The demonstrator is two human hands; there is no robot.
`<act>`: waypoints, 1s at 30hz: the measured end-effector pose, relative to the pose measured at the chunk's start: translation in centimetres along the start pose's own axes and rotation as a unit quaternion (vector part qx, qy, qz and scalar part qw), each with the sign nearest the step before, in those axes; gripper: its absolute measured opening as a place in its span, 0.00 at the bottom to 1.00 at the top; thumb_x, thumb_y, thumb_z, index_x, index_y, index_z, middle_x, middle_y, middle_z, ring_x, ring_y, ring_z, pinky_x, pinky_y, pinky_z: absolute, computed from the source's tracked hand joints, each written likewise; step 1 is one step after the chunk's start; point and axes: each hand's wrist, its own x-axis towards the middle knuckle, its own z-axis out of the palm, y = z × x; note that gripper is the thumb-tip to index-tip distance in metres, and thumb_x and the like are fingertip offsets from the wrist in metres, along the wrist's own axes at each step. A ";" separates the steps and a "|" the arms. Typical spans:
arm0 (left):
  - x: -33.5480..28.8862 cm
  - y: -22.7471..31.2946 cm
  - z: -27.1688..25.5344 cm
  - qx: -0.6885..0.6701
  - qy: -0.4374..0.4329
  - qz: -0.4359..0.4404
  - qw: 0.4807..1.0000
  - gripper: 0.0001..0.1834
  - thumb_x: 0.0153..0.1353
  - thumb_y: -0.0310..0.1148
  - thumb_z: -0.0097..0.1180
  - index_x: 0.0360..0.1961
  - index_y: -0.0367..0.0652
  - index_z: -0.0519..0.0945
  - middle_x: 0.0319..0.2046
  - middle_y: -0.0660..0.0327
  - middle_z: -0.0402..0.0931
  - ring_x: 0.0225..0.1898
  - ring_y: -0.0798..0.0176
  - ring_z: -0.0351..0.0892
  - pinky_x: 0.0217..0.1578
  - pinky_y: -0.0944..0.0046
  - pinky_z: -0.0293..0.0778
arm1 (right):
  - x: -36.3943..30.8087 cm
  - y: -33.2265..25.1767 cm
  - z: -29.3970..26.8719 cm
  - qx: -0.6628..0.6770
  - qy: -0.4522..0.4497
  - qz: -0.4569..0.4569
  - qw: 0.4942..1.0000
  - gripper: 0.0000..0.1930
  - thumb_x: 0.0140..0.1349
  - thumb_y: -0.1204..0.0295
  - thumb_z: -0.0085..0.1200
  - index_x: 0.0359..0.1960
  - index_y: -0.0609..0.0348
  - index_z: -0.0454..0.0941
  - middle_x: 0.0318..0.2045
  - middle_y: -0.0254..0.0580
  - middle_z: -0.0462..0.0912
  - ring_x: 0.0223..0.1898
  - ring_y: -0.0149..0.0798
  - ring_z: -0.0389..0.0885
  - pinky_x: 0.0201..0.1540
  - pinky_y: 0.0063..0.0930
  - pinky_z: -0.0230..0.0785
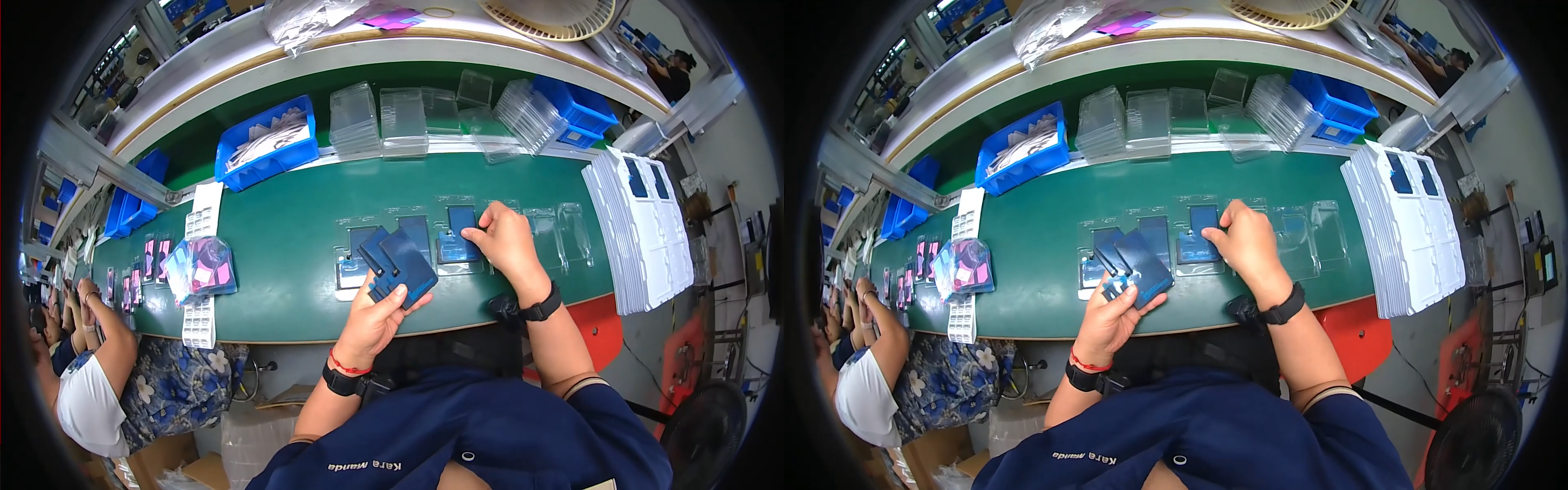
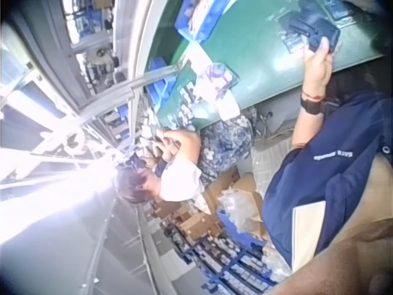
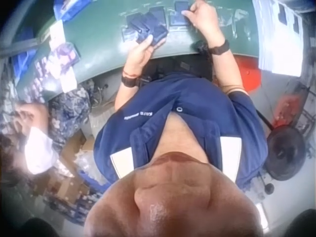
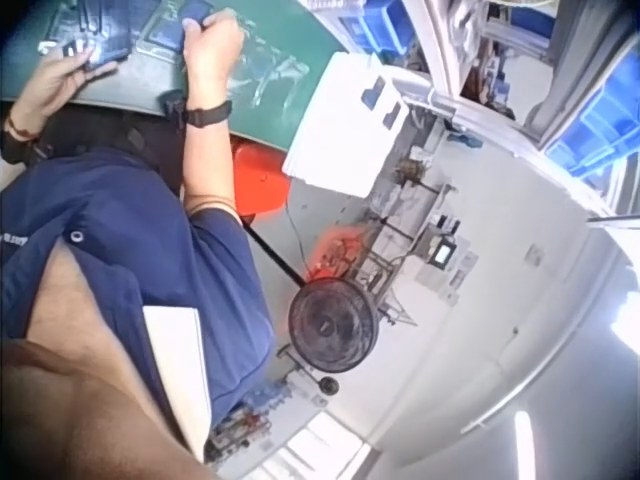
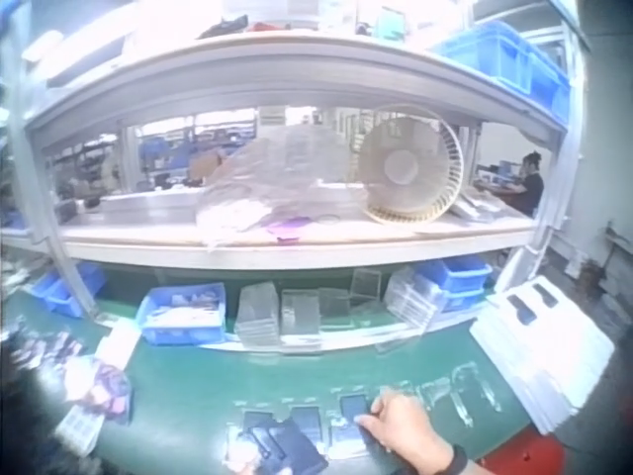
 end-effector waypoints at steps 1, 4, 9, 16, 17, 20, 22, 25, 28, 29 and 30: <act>0.2 -0.1 -0.1 0.023 0.008 -0.002 1.000 0.26 0.63 0.25 0.48 0.61 0.41 0.57 0.55 0.49 0.66 0.56 0.50 0.70 0.53 0.48 0.71 | -0.6 -0.4 -0.2 0.001 0.002 0.003 1.000 0.15 0.44 0.66 0.68 0.22 0.62 0.74 0.17 0.45 0.77 0.21 0.40 0.78 0.26 0.31 0.69; 1.3 -0.4 0.9 0.062 0.010 -0.005 0.998 0.25 0.61 0.24 0.52 0.58 0.41 0.60 0.50 0.54 0.70 0.49 0.54 0.75 0.47 0.51 0.77 | -2.3 -0.6 0.0 0.259 -0.128 -0.025 0.957 0.10 0.57 0.69 0.60 0.29 0.63 0.75 0.22 0.30 0.77 0.24 0.22 0.73 0.26 0.21 0.66; 2.4 -1.2 2.4 0.112 -0.013 -0.040 0.993 0.25 0.63 0.29 0.51 0.60 0.42 0.60 0.50 0.56 0.70 0.51 0.58 0.73 0.49 0.52 0.76 | -3.2 0.8 -1.4 0.421 -0.181 0.027 0.889 0.07 0.59 0.73 0.57 0.31 0.62 0.72 0.23 0.28 0.75 0.25 0.20 0.69 0.27 0.17 0.63; 2.6 -1.2 2.1 -0.001 -0.037 -0.048 0.998 0.24 0.67 0.33 0.43 0.63 0.41 0.55 0.59 0.47 0.62 0.60 0.49 0.65 0.54 0.52 0.71 | -1.1 6.1 -4.5 0.182 -0.016 0.120 0.976 0.10 0.52 0.71 0.63 0.27 0.63 0.75 0.18 0.37 0.78 0.20 0.28 0.74 0.25 0.24 0.66; 2.6 -1.3 2.2 0.033 -0.020 -0.044 0.998 0.24 0.67 0.32 0.45 0.62 0.42 0.57 0.56 0.51 0.65 0.57 0.54 0.68 0.54 0.52 0.72 | -1.1 5.9 -4.1 0.071 0.012 0.093 0.993 0.12 0.50 0.69 0.64 0.24 0.63 0.75 0.16 0.40 0.77 0.19 0.33 0.76 0.25 0.28 0.67; 2.8 -1.5 2.7 0.096 -0.002 -0.029 0.995 0.24 0.66 0.30 0.47 0.62 0.44 0.58 0.52 0.57 0.68 0.52 0.59 0.72 0.50 0.54 0.75 | -1.8 4.7 -3.2 -0.044 0.059 0.052 0.996 0.15 0.46 0.65 0.66 0.21 0.63 0.74 0.16 0.47 0.77 0.20 0.44 0.78 0.25 0.33 0.69; 3.1 -1.6 3.0 0.126 -0.002 -0.021 0.992 0.25 0.65 0.29 0.48 0.61 0.44 0.58 0.51 0.58 0.68 0.51 0.60 0.73 0.48 0.56 0.77 | -2.7 3.9 -3.1 0.006 0.068 0.047 0.997 0.15 0.47 0.65 0.66 0.22 0.63 0.75 0.16 0.46 0.77 0.19 0.42 0.78 0.25 0.32 0.69; 3.8 -2.3 3.5 0.179 -0.029 -0.014 0.983 0.29 0.63 0.25 0.50 0.64 0.44 0.56 0.52 0.57 0.67 0.48 0.62 0.74 0.40 0.61 0.81 | -4.5 2.8 -2.5 0.212 -0.018 0.006 0.977 0.12 0.53 0.67 0.62 0.28 0.63 0.75 0.20 0.41 0.78 0.23 0.31 0.77 0.27 0.26 0.68; 3.9 -3.2 4.9 0.210 -0.060 -0.005 0.976 0.34 0.62 0.23 0.50 0.66 0.45 0.51 0.52 0.57 0.67 0.47 0.61 0.74 0.40 0.62 0.80 | -5.9 1.0 -2.7 0.338 -0.125 -0.002 0.933 0.10 0.58 0.70 0.58 0.35 0.63 0.74 0.26 0.36 0.78 0.27 0.24 0.74 0.29 0.21 0.68; 4.0 -3.6 5.1 0.206 -0.063 -0.010 0.977 0.37 0.61 0.23 0.51 0.68 0.47 0.48 0.49 0.55 0.69 0.46 0.60 0.75 0.40 0.62 0.80 | -5.9 2.4 -2.0 0.398 -0.104 -0.040 0.910 0.09 0.59 0.72 0.56 0.37 0.63 0.72 0.27 0.33 0.77 0.28 0.23 0.74 0.31 0.19 0.67; 3.9 -3.6 5.0 0.205 -0.065 -0.011 0.976 0.37 0.61 0.23 0.51 0.68 0.47 0.48 0.49 0.55 0.69 0.46 0.60 0.75 0.40 0.62 0.80 | -5.4 3.6 -2.6 0.393 -0.094 -0.020 0.914 0.08 0.58 0.72 0.57 0.36 0.63 0.73 0.26 0.31 0.77 0.27 0.23 0.72 0.31 0.17 0.65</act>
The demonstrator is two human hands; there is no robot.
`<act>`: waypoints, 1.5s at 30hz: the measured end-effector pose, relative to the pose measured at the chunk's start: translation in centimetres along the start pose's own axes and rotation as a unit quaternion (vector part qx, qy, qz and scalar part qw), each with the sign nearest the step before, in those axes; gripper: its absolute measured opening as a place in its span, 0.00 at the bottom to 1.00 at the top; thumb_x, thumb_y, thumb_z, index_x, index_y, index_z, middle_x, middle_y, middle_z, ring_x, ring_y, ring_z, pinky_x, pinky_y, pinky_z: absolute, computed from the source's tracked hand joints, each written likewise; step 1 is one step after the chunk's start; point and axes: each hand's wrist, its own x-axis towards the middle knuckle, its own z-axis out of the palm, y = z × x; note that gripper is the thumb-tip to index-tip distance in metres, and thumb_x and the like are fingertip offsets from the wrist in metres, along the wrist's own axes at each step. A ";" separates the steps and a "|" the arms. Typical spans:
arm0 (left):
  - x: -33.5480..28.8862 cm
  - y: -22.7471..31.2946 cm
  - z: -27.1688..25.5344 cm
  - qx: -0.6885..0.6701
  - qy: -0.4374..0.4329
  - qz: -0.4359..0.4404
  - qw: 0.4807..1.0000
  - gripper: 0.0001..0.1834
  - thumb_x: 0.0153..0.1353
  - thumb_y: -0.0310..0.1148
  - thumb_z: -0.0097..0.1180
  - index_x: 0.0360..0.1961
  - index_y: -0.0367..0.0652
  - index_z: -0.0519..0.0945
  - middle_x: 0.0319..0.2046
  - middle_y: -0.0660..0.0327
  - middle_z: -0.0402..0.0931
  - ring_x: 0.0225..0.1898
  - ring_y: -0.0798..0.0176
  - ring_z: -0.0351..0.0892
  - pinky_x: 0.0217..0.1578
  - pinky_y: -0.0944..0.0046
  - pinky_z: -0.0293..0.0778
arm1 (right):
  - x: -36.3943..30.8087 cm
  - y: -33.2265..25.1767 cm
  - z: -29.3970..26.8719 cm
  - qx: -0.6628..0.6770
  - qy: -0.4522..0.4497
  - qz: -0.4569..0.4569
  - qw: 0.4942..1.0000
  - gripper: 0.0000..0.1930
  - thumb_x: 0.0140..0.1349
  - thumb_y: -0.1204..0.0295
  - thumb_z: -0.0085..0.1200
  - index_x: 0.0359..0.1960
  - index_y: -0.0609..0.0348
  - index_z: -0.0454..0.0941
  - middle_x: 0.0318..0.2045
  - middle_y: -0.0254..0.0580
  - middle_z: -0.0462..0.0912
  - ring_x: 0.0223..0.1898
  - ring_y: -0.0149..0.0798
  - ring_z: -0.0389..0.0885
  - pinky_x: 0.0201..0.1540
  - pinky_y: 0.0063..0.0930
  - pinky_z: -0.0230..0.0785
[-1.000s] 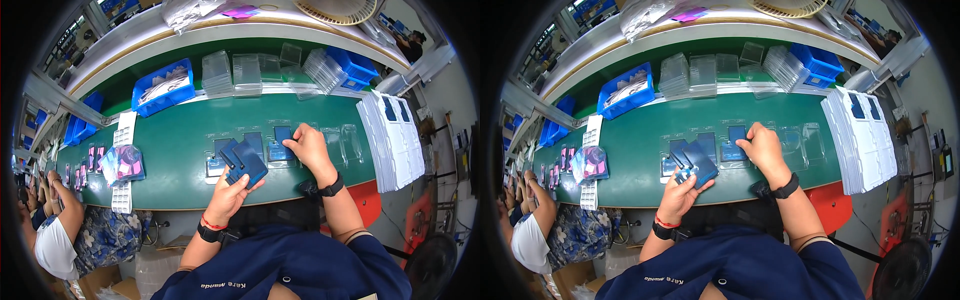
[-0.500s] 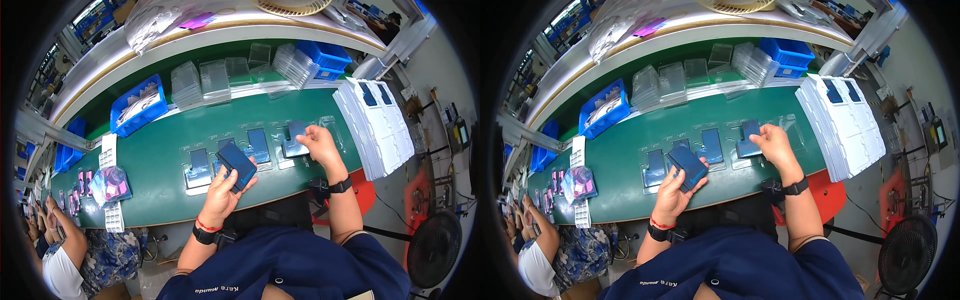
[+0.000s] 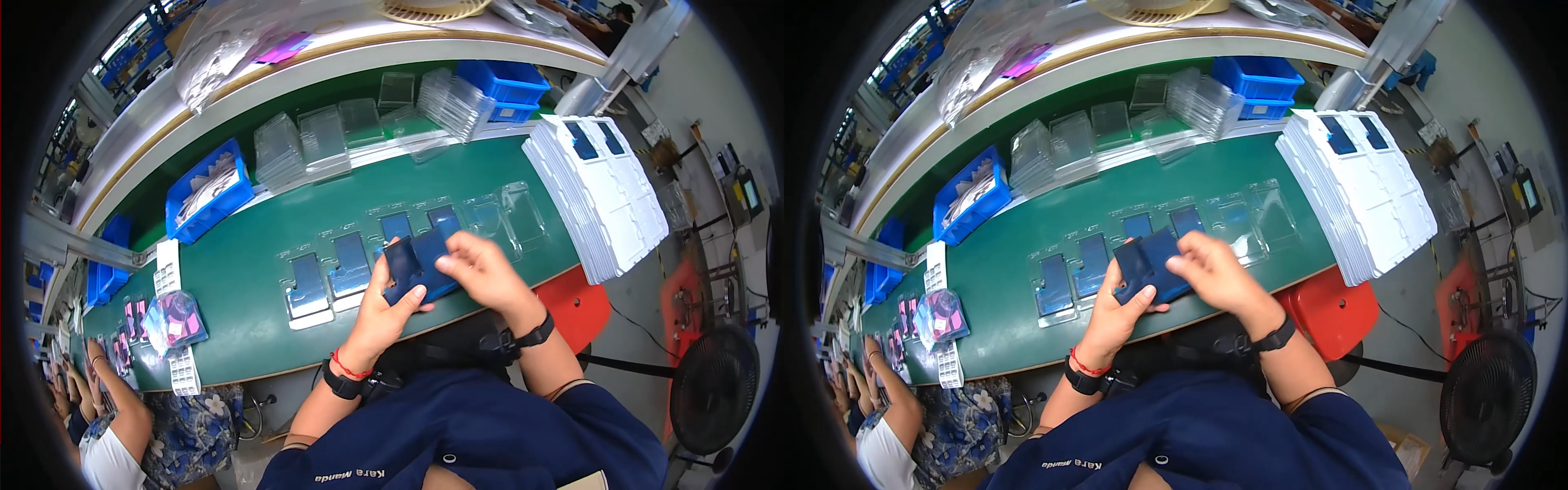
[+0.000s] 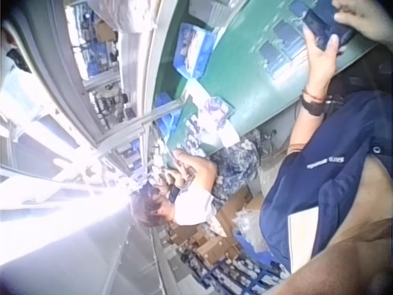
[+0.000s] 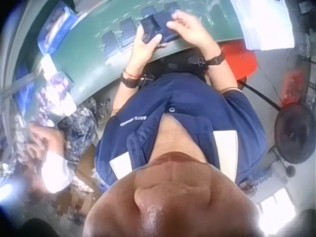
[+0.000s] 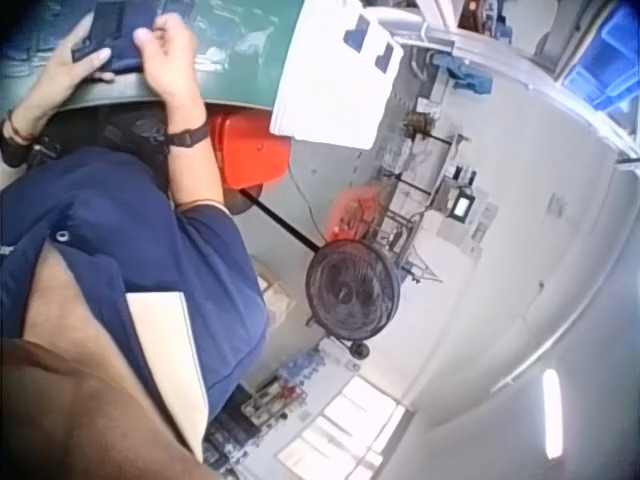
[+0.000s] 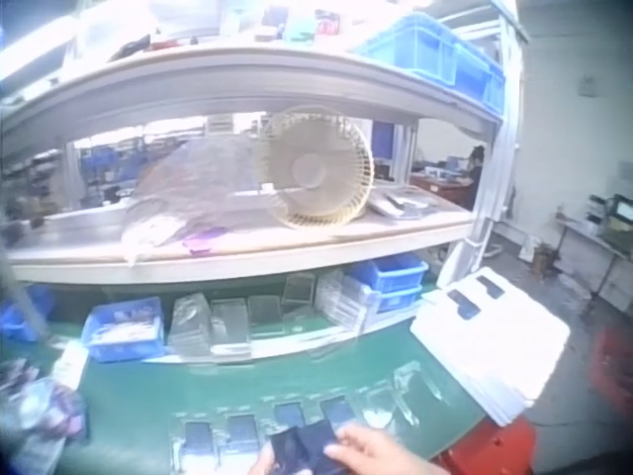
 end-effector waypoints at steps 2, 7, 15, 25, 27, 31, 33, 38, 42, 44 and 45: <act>-0.2 0.2 -0.5 0.025 0.012 -0.029 0.999 0.37 0.61 0.23 0.52 0.68 0.47 0.48 0.46 0.53 0.71 0.44 0.60 0.76 0.40 0.62 0.79 | 0.4 -0.4 -3.6 -0.037 0.088 0.039 0.995 0.09 0.57 0.73 0.57 0.35 0.65 0.73 0.25 0.30 0.76 0.26 0.22 0.69 0.30 0.18 0.64; -0.7 0.7 -1.3 0.025 0.048 -0.035 0.998 0.36 0.61 0.22 0.51 0.67 0.46 0.50 0.43 0.52 0.72 0.43 0.59 0.77 0.39 0.61 0.79 | 1.4 2.6 -10.1 -0.210 0.234 0.091 0.945 0.10 0.51 0.73 0.63 0.27 0.66 0.75 0.18 0.38 0.76 0.21 0.30 0.73 0.25 0.26 0.65; -0.2 0.9 -0.2 0.047 0.033 -0.028 0.998 0.37 0.61 0.19 0.49 0.67 0.47 0.48 0.44 0.51 0.71 0.44 0.59 0.76 0.41 0.62 0.79 | 0.1 0.0 -4.2 -0.331 0.217 -0.006 0.918 0.14 0.48 0.66 0.65 0.28 0.62 0.75 0.20 0.44 0.74 0.24 0.43 0.77 0.27 0.33 0.68; 1.1 -0.6 1.8 0.169 -0.084 -0.006 0.982 0.45 0.58 0.23 0.55 0.69 0.45 0.40 0.52 0.48 0.69 0.54 0.57 0.70 0.54 0.58 0.68 | -0.8 -1.1 -5.4 -0.083 0.146 -0.015 0.986 0.09 0.60 0.70 0.54 0.36 0.65 0.72 0.24 0.39 0.74 0.30 0.27 0.74 0.32 0.24 0.67; 1.6 0.1 2.6 0.361 -0.132 0.091 0.919 0.42 0.57 0.27 0.57 0.68 0.42 0.48 0.55 0.44 0.66 0.57 0.46 0.67 0.56 0.52 0.65 | 0.1 0.9 -10.5 -0.066 0.245 -0.043 0.966 0.12 0.58 0.70 0.57 0.37 0.66 0.73 0.23 0.41 0.76 0.29 0.30 0.76 0.32 0.25 0.68; 3.6 -1.0 5.3 0.548 -0.183 0.217 0.787 0.37 0.54 0.32 0.60 0.64 0.37 0.58 0.61 0.43 0.58 0.64 0.39 0.54 0.61 0.45 0.55 | 1.1 2.7 -14.3 -0.412 0.307 0.075 0.854 0.16 0.52 0.71 0.62 0.40 0.66 0.75 0.27 0.49 0.80 0.30 0.42 0.79 0.34 0.32 0.71; 4.8 -2.3 6.1 0.592 -0.182 0.219 0.754 0.37 0.54 0.34 0.60 0.63 0.36 0.58 0.62 0.43 0.56 0.66 0.40 0.50 0.62 0.44 0.52 | 1.0 2.9 -13.4 -0.410 0.295 0.055 0.861 0.17 0.50 0.71 0.63 0.41 0.65 0.75 0.29 0.51 0.80 0.32 0.47 0.79 0.36 0.34 0.71; 6.4 -5.4 6.2 0.686 -0.185 0.199 0.675 0.32 0.57 0.35 0.55 0.61 0.37 0.62 0.64 0.45 0.53 0.67 0.45 0.49 0.64 0.41 0.46 | -1.1 3.2 -11.5 -0.417 0.273 0.011 0.867 0.21 0.47 0.70 0.64 0.44 0.63 0.75 0.38 0.52 0.73 0.42 0.51 0.72 0.47 0.37 0.65; 6.4 -5.5 5.7 0.685 -0.190 0.202 0.674 0.28 0.58 0.33 0.53 0.61 0.38 0.63 0.64 0.47 0.55 0.67 0.46 0.50 0.64 0.41 0.45 | -2.4 3.8 -10.3 -0.449 0.248 -0.069 0.855 0.22 0.50 0.67 0.62 0.46 0.63 0.75 0.39 0.53 0.73 0.42 0.51 0.70 0.48 0.38 0.64; 6.2 -5.2 5.0 0.684 -0.177 0.209 0.677 0.26 0.58 0.31 0.52 0.59 0.38 0.65 0.63 0.49 0.57 0.66 0.47 0.52 0.64 0.40 0.45 | -2.2 3.5 -8.7 -0.473 0.260 -0.084 0.838 0.23 0.53 0.64 0.60 0.48 0.63 0.75 0.40 0.54 0.72 0.44 0.52 0.67 0.49 0.40 0.62; 6.0 -5.2 4.5 0.690 -0.163 0.204 0.675 0.26 0.58 0.31 0.52 0.59 0.38 0.65 0.63 0.49 0.57 0.66 0.47 0.52 0.64 0.40 0.45 | -1.9 3.4 -8.0 -0.471 0.256 -0.082 0.840 0.22 0.54 0.63 0.59 0.48 0.63 0.75 0.43 0.55 0.71 0.45 0.53 0.67 0.49 0.41 0.62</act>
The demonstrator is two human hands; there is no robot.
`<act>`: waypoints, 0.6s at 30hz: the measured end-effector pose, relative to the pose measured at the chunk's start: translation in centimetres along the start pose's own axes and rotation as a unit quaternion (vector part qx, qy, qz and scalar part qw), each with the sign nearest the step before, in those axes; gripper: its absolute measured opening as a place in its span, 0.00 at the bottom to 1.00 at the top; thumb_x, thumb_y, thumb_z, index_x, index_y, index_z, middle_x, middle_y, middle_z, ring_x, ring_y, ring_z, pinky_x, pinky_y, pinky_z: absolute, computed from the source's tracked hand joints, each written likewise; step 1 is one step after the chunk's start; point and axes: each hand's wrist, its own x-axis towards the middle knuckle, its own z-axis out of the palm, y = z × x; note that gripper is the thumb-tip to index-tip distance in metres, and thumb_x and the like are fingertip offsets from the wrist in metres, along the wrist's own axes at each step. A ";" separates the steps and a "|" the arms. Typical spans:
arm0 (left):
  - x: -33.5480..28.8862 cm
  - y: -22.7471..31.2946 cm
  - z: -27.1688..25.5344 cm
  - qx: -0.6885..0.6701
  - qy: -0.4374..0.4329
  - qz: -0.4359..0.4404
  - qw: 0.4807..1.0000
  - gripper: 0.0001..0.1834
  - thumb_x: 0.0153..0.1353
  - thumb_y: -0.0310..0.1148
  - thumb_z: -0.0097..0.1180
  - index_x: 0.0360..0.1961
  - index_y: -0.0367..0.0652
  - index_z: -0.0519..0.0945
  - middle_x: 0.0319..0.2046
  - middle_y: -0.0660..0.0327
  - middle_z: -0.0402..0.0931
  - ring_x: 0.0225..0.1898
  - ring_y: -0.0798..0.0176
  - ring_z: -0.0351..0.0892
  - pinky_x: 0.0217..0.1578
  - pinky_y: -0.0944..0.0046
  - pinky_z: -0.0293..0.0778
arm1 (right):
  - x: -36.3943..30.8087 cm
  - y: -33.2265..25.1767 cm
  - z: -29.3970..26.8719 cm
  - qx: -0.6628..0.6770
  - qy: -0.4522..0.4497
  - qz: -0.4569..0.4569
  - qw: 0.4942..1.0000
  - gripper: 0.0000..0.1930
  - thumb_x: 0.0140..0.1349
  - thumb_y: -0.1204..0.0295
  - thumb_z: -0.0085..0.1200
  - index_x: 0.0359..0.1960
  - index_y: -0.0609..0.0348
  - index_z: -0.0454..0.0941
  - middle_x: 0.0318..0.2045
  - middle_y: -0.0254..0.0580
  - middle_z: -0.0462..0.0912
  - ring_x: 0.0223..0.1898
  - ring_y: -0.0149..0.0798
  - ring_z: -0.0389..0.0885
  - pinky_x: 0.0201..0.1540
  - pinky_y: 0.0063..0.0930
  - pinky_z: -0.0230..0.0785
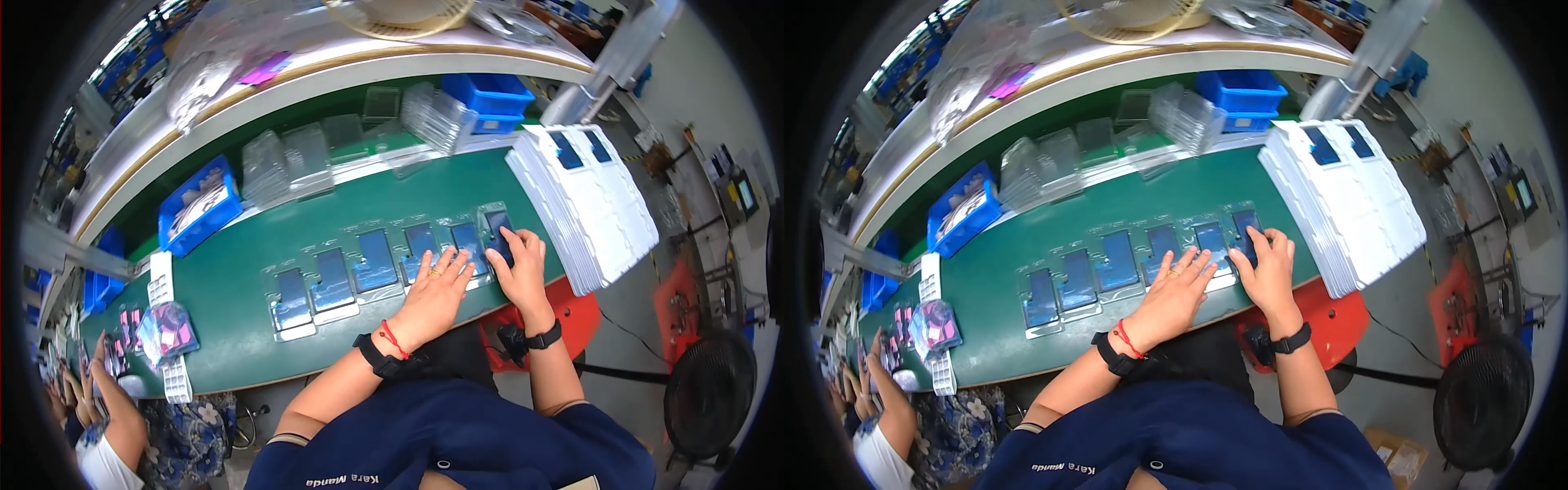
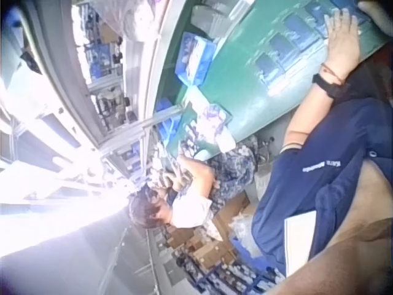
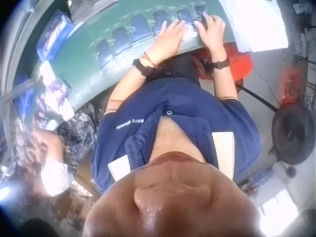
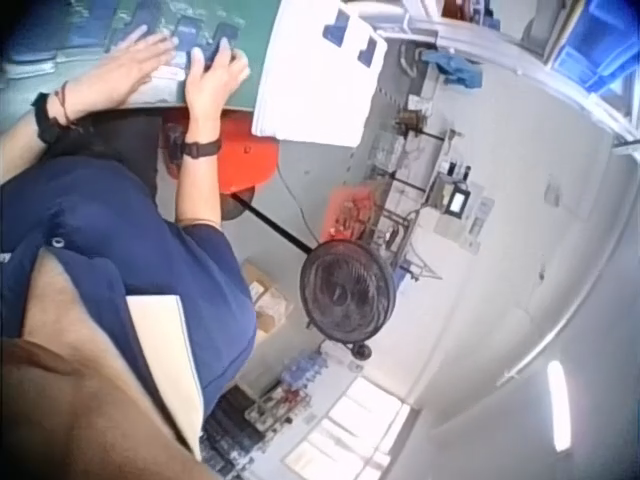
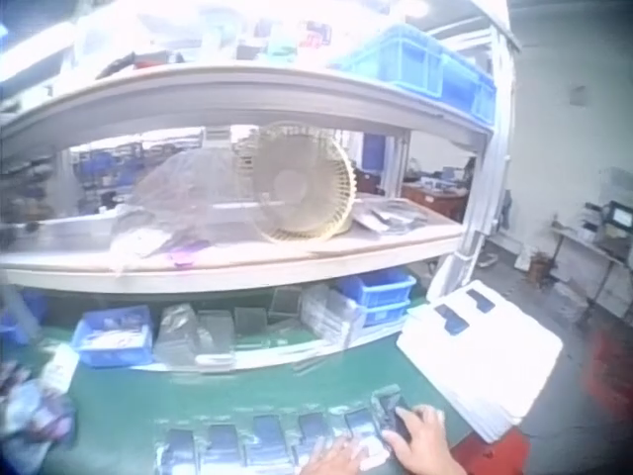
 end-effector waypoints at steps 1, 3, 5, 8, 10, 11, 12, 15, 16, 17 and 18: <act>-0.5 -0.2 0.0 -0.003 0.003 0.004 1.000 0.26 0.58 0.30 0.52 0.59 0.38 0.66 0.63 0.50 0.58 0.66 0.47 0.52 0.64 0.41 0.45 | -0.2 -0.4 0.3 0.013 -0.006 -0.013 1.000 0.22 0.54 0.63 0.59 0.48 0.63 0.75 0.43 0.55 0.71 0.45 0.53 0.67 0.49 0.41 0.62; -1.1 -0.5 -0.7 0.015 0.013 0.003 1.000 0.26 0.57 0.29 0.52 0.58 0.38 0.67 0.63 0.50 0.59 0.66 0.46 0.52 0.64 0.41 0.46 | -0.1 -0.6 1.1 -0.003 0.006 -0.028 1.000 0.22 0.54 0.64 0.58 0.48 0.64 0.75 0.45 0.56 0.70 0.46 0.53 0.66 0.50 0.41 0.61; -1.9 -1.2 -0.8 0.013 0.026 0.002 1.000 0.26 0.56 0.29 0.53 0.58 0.38 0.67 0.63 0.49 0.58 0.66 0.46 0.52 0.64 0.41 0.47 | -0.2 -1.5 1.5 0.005 -0.002 -0.027 1.000 0.21 0.55 0.64 0.57 0.48 0.65 0.75 0.45 0.56 0.70 0.47 0.54 0.66 0.51 0.41 0.60; -3.8 -2.4 -2.3 -0.041 0.010 -0.007 0.999 0.28 0.55 0.30 0.56 0.58 0.40 0.67 0.63 0.48 0.58 0.67 0.44 0.51 0.63 0.41 0.48 | -0.5 -3.8 2.3 0.018 -0.016 -0.020 1.000 0.21 0.57 0.65 0.56 0.49 0.65 0.75 0.45 0.57 0.70 0.48 0.54 0.66 0.52 0.42 0.59; -5.7 -2.9 -5.3 -0.053 0.036 -0.024 0.998 0.28 0.54 0.31 0.57 0.58 0.41 0.68 0.62 0.47 0.58 0.66 0.43 0.51 0.64 0.41 0.47 | -0.7 -5.2 3.0 0.025 -0.024 -0.018 0.999 0.20 0.58 0.66 0.55 0.49 0.66 0.74 0.45 0.57 0.70 0.48 0.54 0.66 0.52 0.42 0.59; -6.7 -3.1 -6.9 -0.076 0.054 -0.018 0.996 0.29 0.53 0.32 0.59 0.58 0.42 0.68 0.62 0.45 0.59 0.66 0.43 0.51 0.64 0.41 0.47 | -0.7 -6.1 3.2 0.035 -0.026 -0.035 0.998 0.20 0.58 0.66 0.55 0.49 0.66 0.74 0.45 0.57 0.70 0.48 0.54 0.66 0.52 0.42 0.59; -7.6 -3.8 -8.6 -0.048 0.075 -0.023 0.996 0.28 0.52 0.31 0.60 0.56 0.44 0.70 0.61 0.44 0.59 0.66 0.41 0.52 0.63 0.41 0.50 | -0.9 -7.0 3.3 0.030 -0.030 -0.027 0.999 0.20 0.58 0.66 0.55 0.49 0.65 0.74 0.45 0.57 0.69 0.48 0.54 0.66 0.52 0.43 0.59; -10.3 -7.6 -15.5 0.021 0.094 -0.071 0.993 0.27 0.50 0.32 0.62 0.54 0.42 0.72 0.59 0.44 0.62 0.64 0.41 0.56 0.61 0.44 0.55 | -1.2 -8.7 3.8 0.016 -0.034 -0.031 0.999 0.21 0.58 0.66 0.55 0.50 0.65 0.73 0.46 0.56 0.69 0.47 0.53 0.66 0.52 0.43 0.59; -11.2 -9.4 -17.9 0.042 0.101 -0.091 0.990 0.26 0.49 0.32 0.63 0.52 0.41 0.74 0.57 0.45 0.65 0.61 0.42 0.60 0.59 0.47 0.59 | -1.2 -9.1 3.8 0.005 -0.038 -0.040 0.998 0.21 0.59 0.66 0.53 0.51 0.65 0.73 0.46 0.56 0.69 0.48 0.54 0.66 0.52 0.43 0.59; -11.6 -11.5 -20.2 0.061 0.108 -0.106 0.987 0.26 0.48 0.33 0.63 0.51 0.40 0.75 0.55 0.45 0.67 0.59 0.43 0.64 0.57 0.49 0.63 | -1.2 -9.3 3.8 -0.011 -0.040 -0.046 0.998 0.20 0.60 0.65 0.52 0.51 0.65 0.73 0.47 0.56 0.69 0.48 0.54 0.66 0.53 0.43 0.59; -11.9 -13.9 -22.1 0.062 0.115 -0.155 0.979 0.25 0.48 0.33 0.63 0.49 0.39 0.76 0.51 0.45 0.71 0.55 0.44 0.68 0.55 0.52 0.65 | -1.1 -9.1 4.0 -0.012 -0.027 -0.059 0.998 0.22 0.56 0.66 0.56 0.51 0.64 0.72 0.46 0.55 0.69 0.47 0.53 0.66 0.51 0.43 0.59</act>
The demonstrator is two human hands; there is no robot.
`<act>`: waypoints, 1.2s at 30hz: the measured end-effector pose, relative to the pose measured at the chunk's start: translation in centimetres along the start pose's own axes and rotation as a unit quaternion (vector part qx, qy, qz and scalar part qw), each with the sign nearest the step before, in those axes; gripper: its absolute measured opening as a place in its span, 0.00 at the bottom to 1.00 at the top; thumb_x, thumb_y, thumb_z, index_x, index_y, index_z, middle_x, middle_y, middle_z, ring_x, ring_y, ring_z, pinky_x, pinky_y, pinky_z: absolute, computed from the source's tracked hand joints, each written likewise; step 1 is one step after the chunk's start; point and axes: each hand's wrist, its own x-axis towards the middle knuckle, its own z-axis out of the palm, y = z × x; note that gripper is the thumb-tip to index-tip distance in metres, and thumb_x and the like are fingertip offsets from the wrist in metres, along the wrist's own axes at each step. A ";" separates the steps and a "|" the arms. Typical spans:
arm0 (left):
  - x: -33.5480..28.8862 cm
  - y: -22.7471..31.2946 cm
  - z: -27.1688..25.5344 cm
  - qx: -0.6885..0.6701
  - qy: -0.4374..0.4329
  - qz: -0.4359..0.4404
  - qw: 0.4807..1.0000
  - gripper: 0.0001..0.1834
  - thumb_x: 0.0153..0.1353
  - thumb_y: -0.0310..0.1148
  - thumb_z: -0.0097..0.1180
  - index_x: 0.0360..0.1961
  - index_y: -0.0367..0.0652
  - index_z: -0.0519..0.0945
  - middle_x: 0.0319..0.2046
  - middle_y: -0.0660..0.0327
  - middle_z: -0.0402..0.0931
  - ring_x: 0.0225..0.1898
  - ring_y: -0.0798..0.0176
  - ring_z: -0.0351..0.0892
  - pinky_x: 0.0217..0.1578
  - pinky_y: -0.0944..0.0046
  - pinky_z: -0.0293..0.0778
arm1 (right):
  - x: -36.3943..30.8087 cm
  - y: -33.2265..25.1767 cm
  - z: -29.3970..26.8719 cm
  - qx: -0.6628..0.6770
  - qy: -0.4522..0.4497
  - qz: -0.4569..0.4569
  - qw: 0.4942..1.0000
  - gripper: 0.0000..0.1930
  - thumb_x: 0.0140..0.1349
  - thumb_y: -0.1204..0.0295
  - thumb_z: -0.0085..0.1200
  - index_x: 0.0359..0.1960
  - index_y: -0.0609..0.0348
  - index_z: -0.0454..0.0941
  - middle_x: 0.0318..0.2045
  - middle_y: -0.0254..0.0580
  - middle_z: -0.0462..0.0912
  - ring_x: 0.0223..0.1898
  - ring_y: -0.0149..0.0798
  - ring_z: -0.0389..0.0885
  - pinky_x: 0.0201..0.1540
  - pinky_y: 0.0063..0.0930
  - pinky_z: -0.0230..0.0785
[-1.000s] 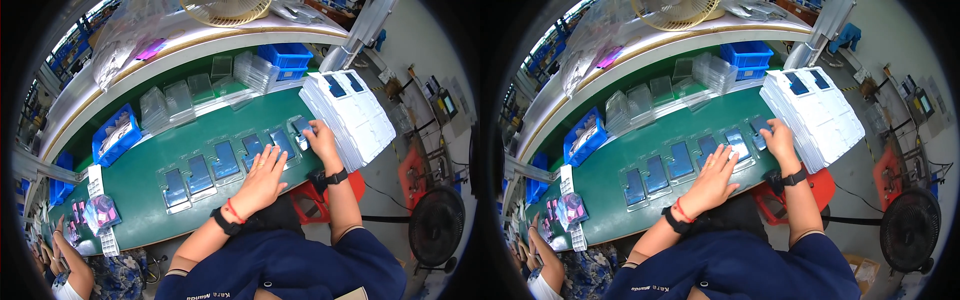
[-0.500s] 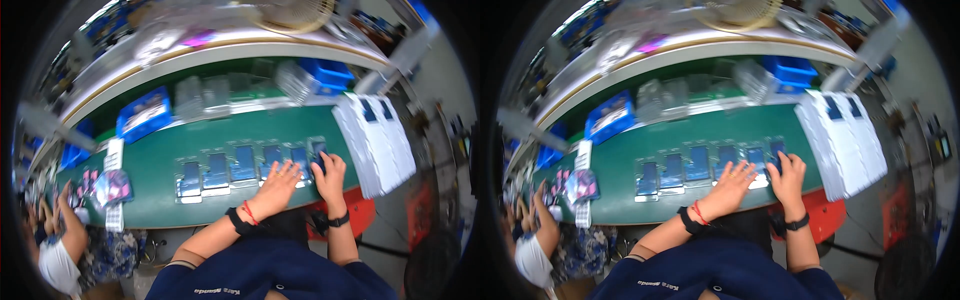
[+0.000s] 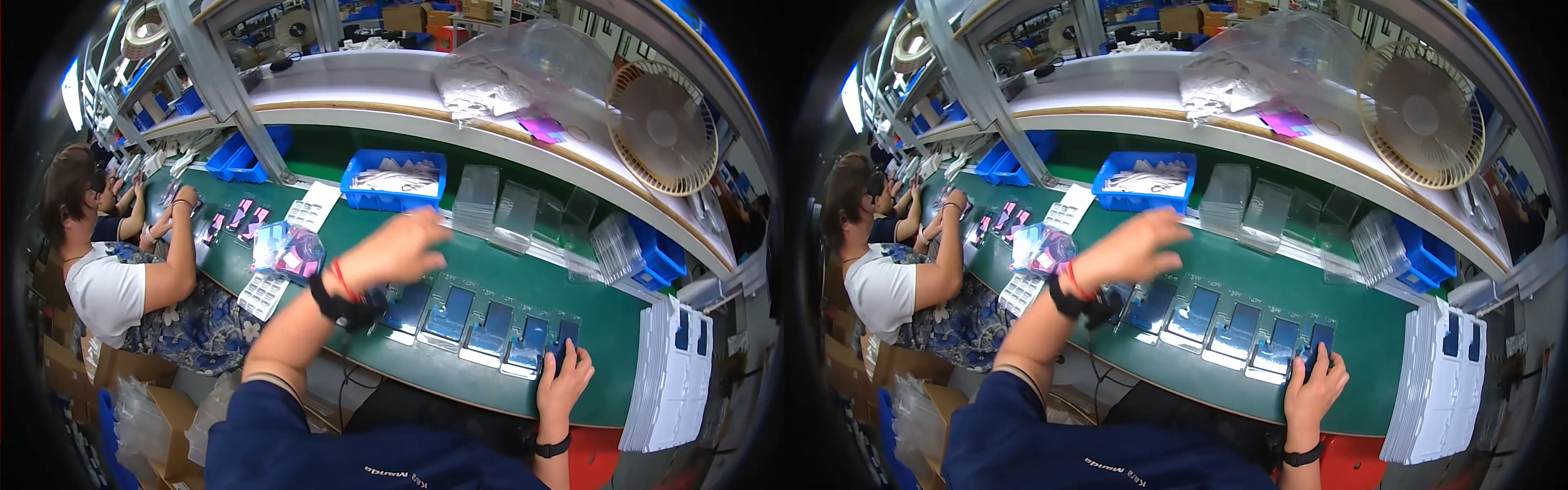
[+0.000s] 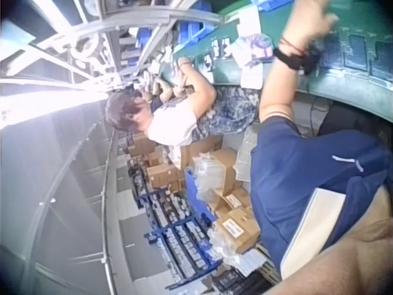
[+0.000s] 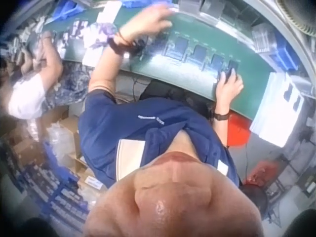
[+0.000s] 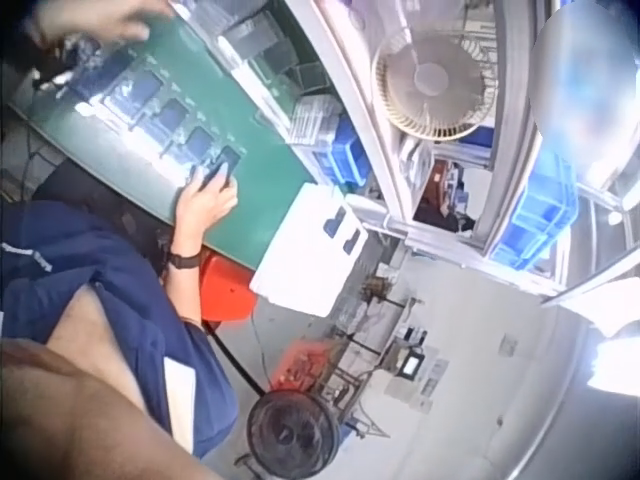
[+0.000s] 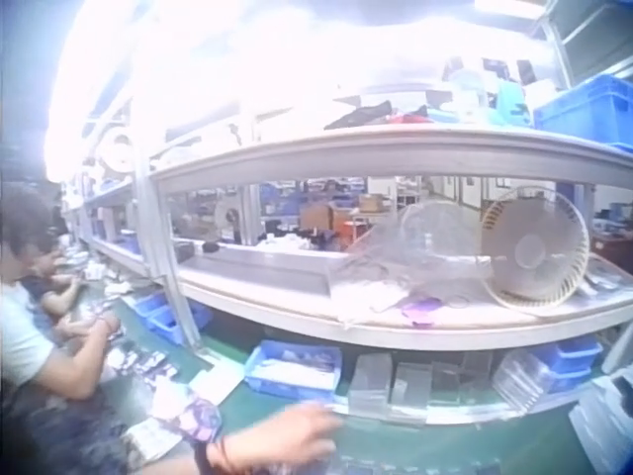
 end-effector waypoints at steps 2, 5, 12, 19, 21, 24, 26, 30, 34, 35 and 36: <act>1.6 -5.4 -2.0 0.039 0.010 -0.102 0.994 0.22 0.49 0.34 0.62 0.46 0.38 0.78 0.45 0.45 0.76 0.48 0.45 0.74 0.50 0.56 0.70 | 0.1 0.1 0.2 0.001 0.001 -0.006 1.000 0.22 0.56 0.66 0.56 0.50 0.64 0.73 0.46 0.54 0.69 0.46 0.53 0.66 0.51 0.43 0.60; 4.5 -10.5 -3.8 0.107 -0.038 -0.235 0.965 0.23 0.51 0.40 0.60 0.46 0.38 0.79 0.42 0.44 0.78 0.45 0.46 0.77 0.49 0.58 0.71 | 0.2 0.2 0.4 -0.008 0.005 -0.008 1.000 0.22 0.56 0.65 0.56 0.50 0.64 0.73 0.46 0.54 0.69 0.46 0.53 0.67 0.49 0.43 0.60; 6.8 -17.5 -1.0 0.158 -0.131 -0.293 0.934 0.32 0.43 0.49 0.65 0.48 0.42 0.79 0.41 0.46 0.78 0.46 0.47 0.77 0.49 0.60 0.71 | 0.0 0.4 0.7 -0.017 0.010 -0.010 1.000 0.21 0.55 0.66 0.57 0.49 0.64 0.73 0.46 0.54 0.69 0.46 0.53 0.67 0.49 0.43 0.61; 6.1 -18.2 -2.0 0.079 -0.112 -0.316 0.939 0.22 0.44 0.35 0.58 0.42 0.39 0.81 0.39 0.47 0.79 0.45 0.49 0.78 0.49 0.61 0.71 | 0.1 0.3 0.5 -0.007 0.016 -0.016 1.000 0.21 0.55 0.66 0.57 0.49 0.64 0.73 0.45 0.53 0.69 0.45 0.52 0.67 0.48 0.43 0.61; 5.9 -18.6 -1.6 0.079 -0.084 -0.297 0.948 0.21 0.44 0.29 0.53 0.43 0.38 0.80 0.39 0.46 0.79 0.44 0.48 0.78 0.49 0.61 0.71 | 0.1 0.3 0.5 -0.008 0.015 -0.015 1.000 0.21 0.54 0.66 0.57 0.49 0.64 0.73 0.45 0.53 0.69 0.45 0.52 0.67 0.48 0.43 0.61; 5.6 -19.2 -1.0 0.088 -0.052 -0.264 0.959 0.21 0.45 0.29 0.51 0.44 0.38 0.80 0.40 0.44 0.78 0.44 0.48 0.78 0.49 0.60 0.71 | 0.2 0.1 0.4 -0.006 0.011 -0.011 1.000 0.21 0.54 0.66 0.57 0.49 0.63 0.73 0.45 0.53 0.69 0.45 0.52 0.67 0.48 0.43 0.61; 5.9 -20.2 -0.5 0.109 -0.042 -0.255 0.960 0.20 0.46 0.29 0.50 0.43 0.38 0.80 0.39 0.45 0.78 0.43 0.47 0.78 0.49 0.60 0.71 | 0.2 0.1 0.4 -0.002 0.008 -0.008 1.000 0.21 0.54 0.66 0.57 0.49 0.63 0.73 0.45 0.53 0.69 0.45 0.52 0.67 0.48 0.43 0.61; 6.4 -20.3 -0.5 0.160 -0.060 -0.266 0.949 0.17 0.47 0.31 0.49 0.38 0.40 0.82 0.37 0.47 0.79 0.41 0.47 0.78 0.47 0.58 0.73 | 0.2 0.3 0.5 -0.006 0.012 -0.013 1.000 0.21 0.54 0.66 0.57 0.49 0.63 0.73 0.45 0.52 0.69 0.45 0.52 0.67 0.48 0.42 0.61; 5.6 -19.9 -1.4 0.168 -0.029 -0.250 0.953 0.15 0.47 0.31 0.51 0.35 0.41 0.83 0.35 0.48 0.79 0.39 0.46 0.79 0.45 0.57 0.74 | 0.2 0.4 0.7 -0.006 0.017 -0.016 1.000 0.21 0.54 0.67 0.57 0.49 0.63 0.74 0.44 0.52 0.69 0.45 0.51 0.67 0.48 0.42 0.61; 5.3 -20.0 -1.6 0.139 -0.016 -0.226 0.964 0.14 0.46 0.30 0.52 0.34 0.40 0.83 0.35 0.47 0.79 0.38 0.46 0.79 0.45 0.57 0.74 | 0.2 0.4 0.6 -0.005 0.017 -0.017 1.000 0.21 0.54 0.67 0.57 0.49 0.63 0.74 0.44 0.52 0.69 0.45 0.51 0.67 0.48 0.42 0.61; 5.2 -20.0 -1.8 0.110 -0.003 -0.203 0.973 0.13 0.45 0.30 0.54 0.34 0.40 0.83 0.35 0.47 0.79 0.38 0.46 0.79 0.45 0.58 0.74 | 0.2 0.4 0.5 -0.005 0.016 -0.015 1.000 0.21 0.54 0.67 0.57 0.49 0.63 0.74 0.44 0.51 0.69 0.44 0.51 0.67 0.48 0.42 0.61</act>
